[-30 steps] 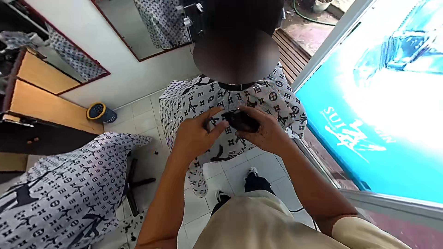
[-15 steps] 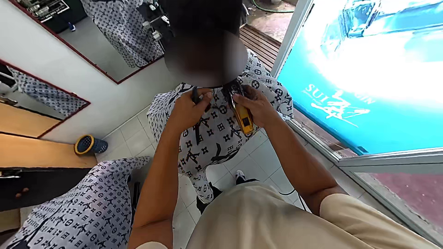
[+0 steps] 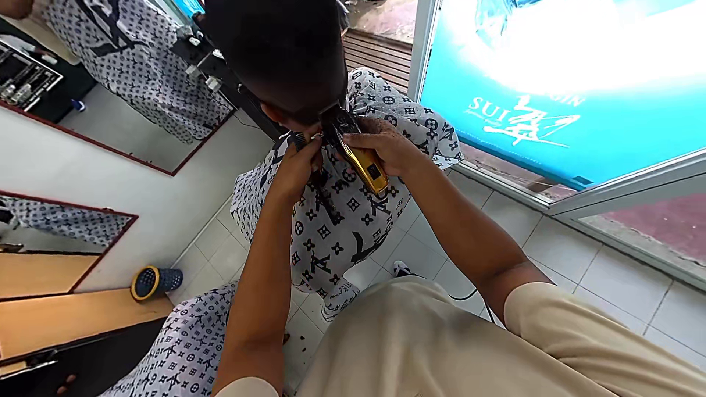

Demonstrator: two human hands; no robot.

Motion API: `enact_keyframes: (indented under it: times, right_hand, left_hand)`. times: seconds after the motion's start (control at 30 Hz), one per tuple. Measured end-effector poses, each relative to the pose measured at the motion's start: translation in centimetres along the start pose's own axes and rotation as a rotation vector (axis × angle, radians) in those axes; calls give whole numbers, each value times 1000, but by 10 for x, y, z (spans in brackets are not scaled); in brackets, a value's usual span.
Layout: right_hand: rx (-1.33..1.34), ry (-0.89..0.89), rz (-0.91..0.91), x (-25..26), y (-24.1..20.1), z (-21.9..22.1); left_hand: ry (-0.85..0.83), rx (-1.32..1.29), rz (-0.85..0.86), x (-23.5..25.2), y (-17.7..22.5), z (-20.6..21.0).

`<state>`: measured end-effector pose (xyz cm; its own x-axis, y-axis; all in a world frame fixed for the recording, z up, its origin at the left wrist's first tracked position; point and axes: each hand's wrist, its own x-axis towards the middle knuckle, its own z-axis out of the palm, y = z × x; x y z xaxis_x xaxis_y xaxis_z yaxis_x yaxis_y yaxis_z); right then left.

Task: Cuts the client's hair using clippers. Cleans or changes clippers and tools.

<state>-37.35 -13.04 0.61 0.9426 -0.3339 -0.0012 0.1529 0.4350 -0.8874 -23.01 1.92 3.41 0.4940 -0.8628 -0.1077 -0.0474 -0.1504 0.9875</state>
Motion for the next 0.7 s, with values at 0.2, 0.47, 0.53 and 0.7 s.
enact_keyframes:
  times: [0.2,0.47,0.53,0.7]
  right_hand:
    - [9,-9,-31,4,2,2]
    - [-11,1,-107,6,8,8]
    - [11,-5,-123,6,11,8]
    - [8,31,-142,6,14,13]
  left_hand:
    - [13,-16,-11,5,-2,-4]
    - [-33,-53,1,9,-3,-12]
    - [-43,-51,4,10,-3,-14]
    - [-64,-48,2,12,-7,-19]
